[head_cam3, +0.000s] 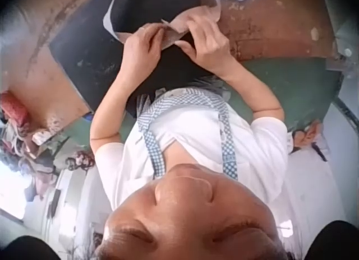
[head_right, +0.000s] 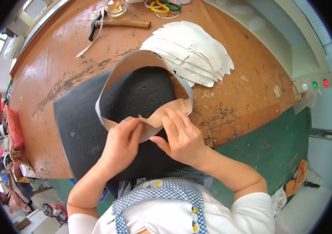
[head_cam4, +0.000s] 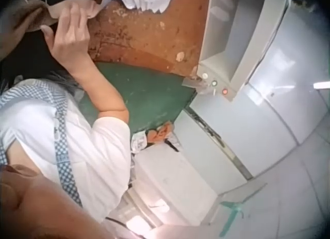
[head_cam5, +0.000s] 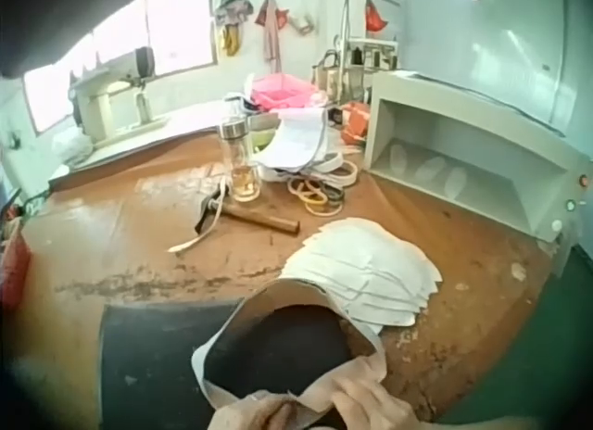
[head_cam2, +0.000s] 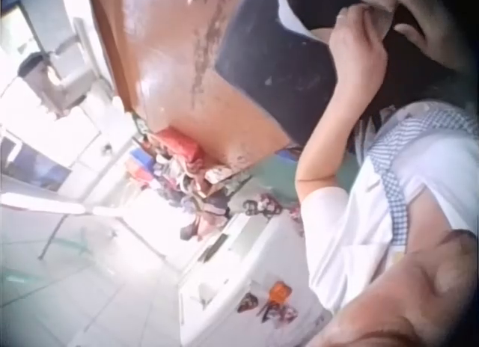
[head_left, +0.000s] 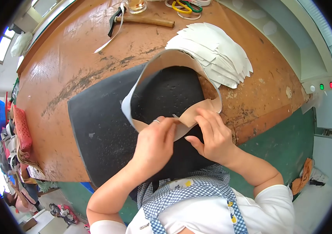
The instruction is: Assembling and reinforcing shoe upper components at a factory workbench.
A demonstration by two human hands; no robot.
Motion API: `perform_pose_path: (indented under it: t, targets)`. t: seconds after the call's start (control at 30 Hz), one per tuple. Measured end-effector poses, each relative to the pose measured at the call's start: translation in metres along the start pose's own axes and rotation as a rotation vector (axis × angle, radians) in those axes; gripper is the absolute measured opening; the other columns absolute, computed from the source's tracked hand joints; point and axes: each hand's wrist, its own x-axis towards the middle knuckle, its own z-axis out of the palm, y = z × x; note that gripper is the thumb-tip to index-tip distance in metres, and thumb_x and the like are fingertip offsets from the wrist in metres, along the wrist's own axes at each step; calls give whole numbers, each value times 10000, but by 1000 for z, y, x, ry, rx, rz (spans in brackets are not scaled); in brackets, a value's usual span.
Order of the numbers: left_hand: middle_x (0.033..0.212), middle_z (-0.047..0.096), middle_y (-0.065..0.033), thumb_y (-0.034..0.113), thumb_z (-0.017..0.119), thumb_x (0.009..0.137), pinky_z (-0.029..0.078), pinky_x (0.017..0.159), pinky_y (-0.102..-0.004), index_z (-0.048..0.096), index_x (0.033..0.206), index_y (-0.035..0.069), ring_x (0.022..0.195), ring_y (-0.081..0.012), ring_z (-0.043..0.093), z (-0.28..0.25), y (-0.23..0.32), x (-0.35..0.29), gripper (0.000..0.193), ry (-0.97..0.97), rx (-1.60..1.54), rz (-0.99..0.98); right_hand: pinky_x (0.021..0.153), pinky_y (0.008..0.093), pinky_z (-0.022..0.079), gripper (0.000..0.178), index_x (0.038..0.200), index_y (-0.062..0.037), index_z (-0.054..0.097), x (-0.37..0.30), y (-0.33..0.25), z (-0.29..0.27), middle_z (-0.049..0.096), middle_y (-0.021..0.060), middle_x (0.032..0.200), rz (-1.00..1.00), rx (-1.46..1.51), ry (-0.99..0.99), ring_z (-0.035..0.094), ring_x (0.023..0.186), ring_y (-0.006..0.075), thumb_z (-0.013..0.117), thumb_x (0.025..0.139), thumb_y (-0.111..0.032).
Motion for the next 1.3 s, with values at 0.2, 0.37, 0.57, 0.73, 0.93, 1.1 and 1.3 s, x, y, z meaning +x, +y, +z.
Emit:
perform_pose_path:
  t: [0.2, 0.37, 0.57, 0.73, 0.93, 1.1, 1.3]
  targets:
    - [711, 674, -99, 230, 602, 961, 507, 639, -284, 712, 879, -14, 667, -154, 641, -5, 7, 23, 280, -53, -262, -452, 878, 398, 535, 418, 1148, 103, 618, -15, 7, 2, 607, 222, 1217, -20, -30, -81, 607, 1075, 375, 701, 838, -164]
    - [669, 687, -55, 147, 717, 843, 502, 593, -250, 707, 816, -2, 596, -99, 638, 1, 4, 20, 152, -14, 21, -316, 920, 365, 527, 457, 1180, 58, 650, -5, 4, 2, 614, 176, 1252, -20, -75, -156, 589, 1151, 318, 721, 777, -145]
    - [650, 672, -50, 154, 717, 843, 503, 585, -251, 687, 793, 1, 578, -106, 633, 5, 5, 20, 164, 14, 65, -331, 927, 357, 528, 500, 1190, 32, 658, -4, 3, 0, 608, 171, 1268, -57, -134, -201, 579, 1176, 308, 743, 762, -214]
    - [648, 669, -63, 142, 711, 850, 499, 570, -251, 685, 803, -2, 561, -115, 626, 6, 3, 16, 154, 24, 60, -289, 925, 374, 531, 540, 1199, -31, 673, 0, 1, -1, 592, 172, 1291, -53, -130, -243, 572, 1177, 324, 770, 736, -291]
    - [651, 670, -76, 76, 694, 884, 499, 554, -231, 683, 861, -22, 571, -118, 638, 8, 4, -11, 101, 151, 42, -161, 927, 371, 530, 568, 1204, -41, 673, 2, 4, -2, 596, 133, 1292, -85, -126, -272, 554, 1184, 318, 782, 712, -304]
    - [645, 678, -50, 92, 670, 913, 502, 539, -203, 664, 820, -40, 570, -76, 636, 3, -1, -15, 162, 48, -194, -420, 933, 374, 526, 593, 1199, -37, 674, 1, 4, -3, 583, 119, 1320, -86, -141, -286, 546, 1190, 326, 798, 685, -306]
    - [630, 675, -54, 91, 657, 915, 497, 523, -203, 660, 808, -35, 563, -79, 648, -1, -5, -16, 165, 17, -191, -448, 963, 427, 506, 657, 1214, -45, 667, 1, 0, -4, 555, 164, 1350, -105, -132, -339, 516, 1227, 363, 812, 651, -352]
